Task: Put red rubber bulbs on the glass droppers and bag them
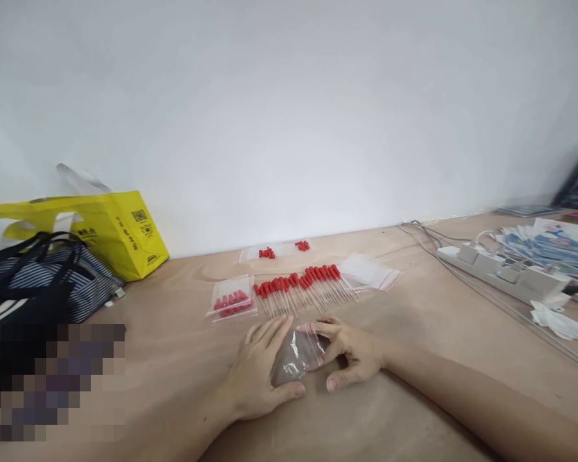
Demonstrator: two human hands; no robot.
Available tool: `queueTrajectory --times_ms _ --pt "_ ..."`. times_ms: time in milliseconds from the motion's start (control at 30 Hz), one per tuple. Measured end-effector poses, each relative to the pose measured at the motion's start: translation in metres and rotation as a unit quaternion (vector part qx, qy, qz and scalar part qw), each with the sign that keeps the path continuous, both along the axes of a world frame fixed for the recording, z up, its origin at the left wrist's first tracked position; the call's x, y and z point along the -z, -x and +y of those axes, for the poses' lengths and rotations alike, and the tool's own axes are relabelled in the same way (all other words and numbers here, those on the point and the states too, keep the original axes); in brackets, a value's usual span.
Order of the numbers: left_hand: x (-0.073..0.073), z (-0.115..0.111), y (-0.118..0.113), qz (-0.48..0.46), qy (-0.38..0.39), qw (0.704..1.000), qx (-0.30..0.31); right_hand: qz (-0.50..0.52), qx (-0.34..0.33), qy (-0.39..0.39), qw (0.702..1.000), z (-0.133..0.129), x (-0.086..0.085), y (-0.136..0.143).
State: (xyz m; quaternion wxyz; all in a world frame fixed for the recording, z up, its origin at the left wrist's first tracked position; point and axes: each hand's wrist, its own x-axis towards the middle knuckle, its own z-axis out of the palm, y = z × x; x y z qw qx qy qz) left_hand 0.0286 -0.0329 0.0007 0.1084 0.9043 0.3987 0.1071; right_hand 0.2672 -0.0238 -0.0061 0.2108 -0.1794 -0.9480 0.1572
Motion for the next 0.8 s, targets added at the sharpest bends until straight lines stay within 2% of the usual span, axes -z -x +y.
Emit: queueTrajectory --times_ms 133,200,233,300,400,467,633,800 --pt "-0.004 0.002 -0.002 -0.015 0.055 0.998 0.005 0.035 -0.012 0.054 0.998 0.002 0.001 -0.002" --pt "-0.004 0.001 -0.003 -0.02 0.073 0.997 -0.005 0.077 0.015 0.1 0.992 0.006 0.003 -0.003" --pt "-0.004 0.001 -0.003 -0.02 0.079 0.997 -0.009 0.099 0.055 0.119 0.986 0.01 0.003 -0.003" --pt "-0.003 0.0 -0.003 -0.018 0.087 0.996 -0.02 0.124 0.185 0.13 0.966 0.022 0.003 -0.001" --pt "-0.003 0.0 -0.004 -0.018 0.089 0.995 -0.032 0.094 0.395 0.103 0.908 0.047 -0.003 0.009" --pt "-0.004 0.0 -0.004 -0.019 0.084 0.996 -0.03 0.071 0.465 0.097 0.877 0.065 -0.009 0.022" --pt "-0.005 0.001 -0.003 -0.014 0.081 0.996 -0.019 0.047 0.535 0.109 0.837 0.102 -0.019 0.056" --pt "-0.001 0.001 -0.001 -0.023 0.073 0.997 -0.008 0.014 0.567 0.142 0.811 0.117 -0.02 0.073"
